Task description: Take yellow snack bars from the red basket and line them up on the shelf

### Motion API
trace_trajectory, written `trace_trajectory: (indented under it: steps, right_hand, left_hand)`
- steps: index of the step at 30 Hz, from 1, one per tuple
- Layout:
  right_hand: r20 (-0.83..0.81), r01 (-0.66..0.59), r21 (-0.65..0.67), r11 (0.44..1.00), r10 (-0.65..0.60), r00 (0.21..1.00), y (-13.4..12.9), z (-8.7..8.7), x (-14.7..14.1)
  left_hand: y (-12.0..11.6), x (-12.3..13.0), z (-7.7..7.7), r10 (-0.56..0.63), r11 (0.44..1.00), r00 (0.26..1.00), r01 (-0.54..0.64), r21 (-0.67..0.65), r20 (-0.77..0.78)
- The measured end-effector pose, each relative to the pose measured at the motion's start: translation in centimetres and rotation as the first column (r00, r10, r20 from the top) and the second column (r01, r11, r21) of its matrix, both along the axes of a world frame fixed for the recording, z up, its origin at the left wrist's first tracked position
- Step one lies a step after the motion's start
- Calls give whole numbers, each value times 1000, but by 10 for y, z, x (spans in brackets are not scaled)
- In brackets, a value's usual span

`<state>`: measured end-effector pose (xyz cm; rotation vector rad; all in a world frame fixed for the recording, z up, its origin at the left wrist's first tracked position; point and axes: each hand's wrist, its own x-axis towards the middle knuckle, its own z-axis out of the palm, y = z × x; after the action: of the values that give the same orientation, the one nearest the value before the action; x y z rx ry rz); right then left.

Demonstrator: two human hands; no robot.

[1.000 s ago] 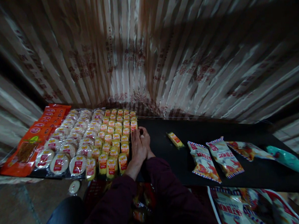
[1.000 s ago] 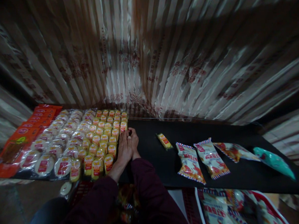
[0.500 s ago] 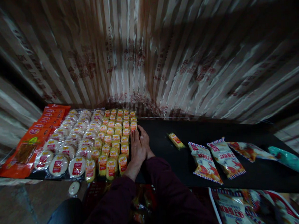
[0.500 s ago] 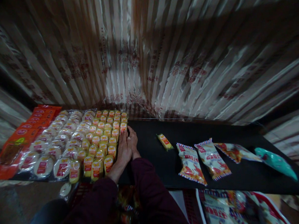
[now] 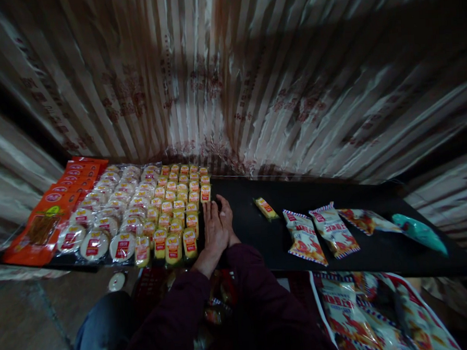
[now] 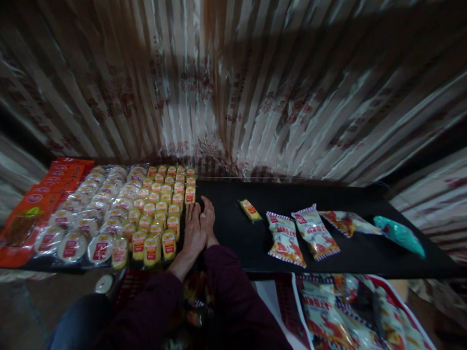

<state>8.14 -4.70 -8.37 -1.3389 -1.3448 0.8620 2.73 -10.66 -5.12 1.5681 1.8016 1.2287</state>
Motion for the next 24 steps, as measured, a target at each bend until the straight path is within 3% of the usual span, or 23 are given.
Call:
trace_trajectory:
  steps: [7, 16, 20, 24]
  right_hand:
    - [28, -18, -8, 1000, 19, 999, -44, -3, 9]
    - [194, -140, -37, 989, 145, 970, -136, 3, 1]
    - [271, -179, -18, 984, 177, 946, -189, -6, -4]
    - [382, -342, -64, 937, 340, 860, -239, -36, -9]
  left_hand:
    - [-50, 4, 5, -74, 993, 997, 72, -89, -10]
    - [-140, -17, -7, -168, 986, 985, 168, -6, -46]
    - [-188, -40, -25, -264, 965, 957, 261, -40, -124]
    - [-233, -66, -56, -370, 924, 909, 338, -181, -192]
